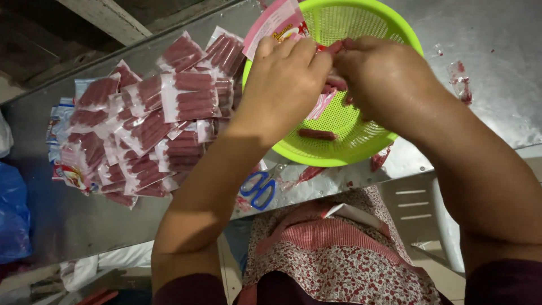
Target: Packaging small sausages into plastic bags and organizing them in a basket
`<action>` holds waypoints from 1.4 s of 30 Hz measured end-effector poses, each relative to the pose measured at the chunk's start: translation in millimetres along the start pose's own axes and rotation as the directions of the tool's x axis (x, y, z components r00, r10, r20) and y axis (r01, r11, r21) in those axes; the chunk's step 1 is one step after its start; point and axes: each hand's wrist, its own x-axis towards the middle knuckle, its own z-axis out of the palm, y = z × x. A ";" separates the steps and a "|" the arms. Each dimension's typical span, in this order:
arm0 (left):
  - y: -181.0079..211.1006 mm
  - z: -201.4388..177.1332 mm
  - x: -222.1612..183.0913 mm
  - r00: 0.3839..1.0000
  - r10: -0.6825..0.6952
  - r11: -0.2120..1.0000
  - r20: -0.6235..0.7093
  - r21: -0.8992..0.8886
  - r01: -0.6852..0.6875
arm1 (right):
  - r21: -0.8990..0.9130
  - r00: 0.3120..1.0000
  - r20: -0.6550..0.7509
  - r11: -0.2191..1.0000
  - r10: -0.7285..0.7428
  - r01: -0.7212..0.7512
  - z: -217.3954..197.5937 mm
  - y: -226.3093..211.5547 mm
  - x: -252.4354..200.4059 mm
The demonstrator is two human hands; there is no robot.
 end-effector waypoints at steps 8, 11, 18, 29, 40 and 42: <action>24.7 -23.0 23.8 0.978 -0.138 0.983 -0.157 -0.142 0.116 | 0.727 0.869 0.020 0.590 0.494 -0.352 -2.5 28.7 -21.1; 26.4 -5.7 27.8 0.975 -0.220 0.874 -0.017 -0.447 0.189 | 0.930 0.843 0.081 0.263 0.531 -0.255 1.3 22.9 -23.4; 21.9 4.7 38.4 0.960 -0.242 0.523 0.141 -0.814 0.252 | 0.982 0.899 0.186 -0.056 0.396 -0.179 3.5 14.9 -30.9; 18.9 50.3 7.9 0.630 -0.020 0.571 0.776 -0.508 0.645 | 0.904 0.574 -0.110 0.322 0.811 -0.282 33.5 61.9 -109.1; 39.6 85.0 -14.2 0.158 0.091 0.944 0.983 -0.136 0.300 | 0.576 0.669 -0.321 0.699 0.670 -0.423 118.6 130.5 -314.5; 39.7 75.6 1.4 0.046 0.003 0.768 0.999 -0.032 0.640 | 0.885 0.320 -0.036 0.179 0.947 -0.429 110.5 118.2 -312.0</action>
